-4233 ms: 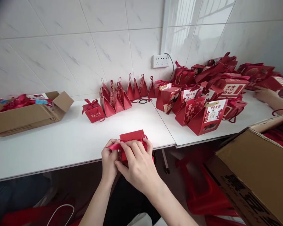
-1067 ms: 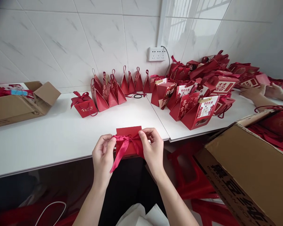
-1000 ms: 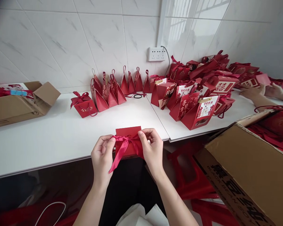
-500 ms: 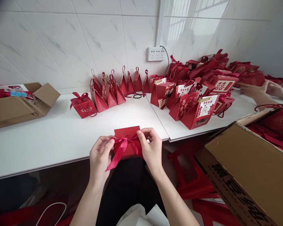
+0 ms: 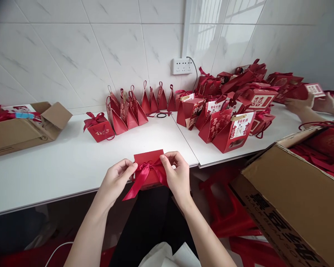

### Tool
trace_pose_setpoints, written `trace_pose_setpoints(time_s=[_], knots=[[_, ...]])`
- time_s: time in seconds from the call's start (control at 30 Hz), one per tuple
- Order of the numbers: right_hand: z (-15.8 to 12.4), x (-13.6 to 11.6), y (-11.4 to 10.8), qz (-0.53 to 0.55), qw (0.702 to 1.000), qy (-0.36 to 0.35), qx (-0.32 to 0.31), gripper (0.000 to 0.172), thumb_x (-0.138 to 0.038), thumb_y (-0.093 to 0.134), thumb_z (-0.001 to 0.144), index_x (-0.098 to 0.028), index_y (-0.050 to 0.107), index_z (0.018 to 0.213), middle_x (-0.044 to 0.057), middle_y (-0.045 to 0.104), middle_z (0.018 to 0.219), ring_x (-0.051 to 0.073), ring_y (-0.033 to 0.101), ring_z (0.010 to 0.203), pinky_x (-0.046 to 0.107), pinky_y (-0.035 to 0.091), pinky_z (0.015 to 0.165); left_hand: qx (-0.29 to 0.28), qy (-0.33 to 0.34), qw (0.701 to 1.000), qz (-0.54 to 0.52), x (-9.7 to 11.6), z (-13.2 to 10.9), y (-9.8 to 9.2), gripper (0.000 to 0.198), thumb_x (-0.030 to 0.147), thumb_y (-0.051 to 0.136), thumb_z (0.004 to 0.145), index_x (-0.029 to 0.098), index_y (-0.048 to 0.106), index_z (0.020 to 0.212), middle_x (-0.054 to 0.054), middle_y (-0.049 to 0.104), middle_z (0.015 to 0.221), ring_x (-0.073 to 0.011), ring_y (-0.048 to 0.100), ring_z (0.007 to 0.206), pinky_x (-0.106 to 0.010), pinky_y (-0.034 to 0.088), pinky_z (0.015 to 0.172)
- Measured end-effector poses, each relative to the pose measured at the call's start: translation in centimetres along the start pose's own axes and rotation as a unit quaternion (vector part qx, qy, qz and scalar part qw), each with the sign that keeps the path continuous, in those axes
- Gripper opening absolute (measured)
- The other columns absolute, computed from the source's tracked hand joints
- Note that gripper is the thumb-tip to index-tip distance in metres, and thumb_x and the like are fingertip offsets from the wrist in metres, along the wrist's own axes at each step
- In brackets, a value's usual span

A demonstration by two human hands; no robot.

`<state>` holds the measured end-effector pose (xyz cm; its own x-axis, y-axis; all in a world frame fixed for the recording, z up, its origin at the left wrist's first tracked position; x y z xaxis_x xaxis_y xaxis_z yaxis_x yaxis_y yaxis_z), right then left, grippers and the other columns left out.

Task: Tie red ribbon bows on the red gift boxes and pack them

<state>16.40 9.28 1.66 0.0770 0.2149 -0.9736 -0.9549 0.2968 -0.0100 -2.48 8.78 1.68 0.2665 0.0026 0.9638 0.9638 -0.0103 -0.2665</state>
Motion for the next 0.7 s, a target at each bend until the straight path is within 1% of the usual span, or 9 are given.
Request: trace_pose_setpoints(time_s=[0.1,0.17,0.27,0.37,0.43,0.57,0.7], knots=[[-0.1,0.0,-0.1,-0.001,1.0,0.0,0.005,0.021,-0.04,0.062,0.08,-0.02,0.061,0.074,0.001,0.061,0.07,0.014,0.054,0.064,0.027,0.043,0.06,0.055,0.01,0.998,-0.035,-0.3,-0.5,-0.2,0.031,0.046,0.06,0.079,0.018,0.051,0.071,0.002,0.051,0.066,-0.0112,0.049,0.062,-0.022,0.04,0.06],[-0.1,0.1,-0.2,-0.005,1.0,-0.002,0.008,0.021,-0.04,0.062,0.08,-0.02,0.061,0.074,0.0,0.061,0.07,0.014,0.053,0.064,0.027,0.043,0.06,0.078,0.014,0.995,-0.057,-0.4,-0.7,-0.3,0.028,0.043,0.062,0.078,0.018,0.051,0.073,0.002,0.052,0.068,-0.0112,0.051,0.064,-0.021,0.042,0.061],[-0.2,0.2,-0.2,-0.001,1.0,-0.001,0.013,0.021,-0.04,0.061,0.08,-0.02,0.06,0.075,0.0,0.061,0.071,0.014,0.054,0.065,0.027,0.044,0.062,0.092,0.014,0.991,-0.095,-0.7,-0.7,-0.2,0.023,0.038,0.062,0.078,0.019,0.051,0.077,0.002,0.052,0.069,-0.0112,0.052,0.064,-0.021,0.043,0.06],[-0.1,0.4,-0.2,0.02,1.0,0.006,0.015,0.022,-0.041,0.06,0.081,-0.02,0.058,0.076,0.001,0.061,0.073,0.015,0.056,0.068,0.027,0.045,0.064,0.103,0.014,0.987,-0.121,-1.1,-0.7,0.1,0.019,0.036,0.059,0.079,0.02,0.049,0.081,0.003,0.049,0.068,-0.0102,0.049,0.06,-0.022,0.043,0.059],[-0.1,0.5,-0.2,0.04,0.999,0.008,0.021,0.021,-0.041,0.061,0.08,-0.02,0.056,0.081,-0.001,0.058,0.07,0.013,0.054,0.064,0.026,0.044,0.063,0.115,0.032,0.986,-0.118,-1.0,-0.7,0.2,0.017,0.035,0.056,0.082,0.02,0.048,0.082,0.003,0.049,0.069,-0.0101,0.049,0.062,-0.021,0.043,0.061],[-0.1,0.8,-0.2,0.081,0.996,0.01,0.039,0.024,-0.039,0.064,0.078,-0.023,0.05,0.091,-0.007,0.044,0.062,0.009,0.041,0.054,0.022,0.038,0.054,0.141,0.082,0.984,-0.078,-0.5,-1.0,0.3,0.014,0.034,0.049,0.088,0.021,0.046,0.084,0.001,0.048,0.074,-0.0115,0.05,0.069,-0.022,0.044,0.067],[-0.4,2.2,0.2,0.175,0.98,0.074,0.057,0.033,-0.04,0.069,0.073,-0.024,0.045,0.089,-0.008,0.042,0.062,0.009,0.043,0.055,0.022,0.04,0.056,0.155,0.082,0.983,-0.057,-0.7,-1.0,0.7,0.011,0.033,0.044,0.09,0.022,0.042,0.087,0.001,0.047,0.077,-0.0125,0.05,0.071,-0.025,0.043,0.069]])
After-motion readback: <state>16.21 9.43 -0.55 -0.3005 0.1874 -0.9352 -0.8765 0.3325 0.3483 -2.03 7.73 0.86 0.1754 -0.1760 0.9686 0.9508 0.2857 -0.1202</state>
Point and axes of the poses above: each hand's wrist, its own z-axis towards the middle knuckle, its own y-axis out of the palm, x = y × z, the point moved 8 cm from there along z, towards the middle knuckle
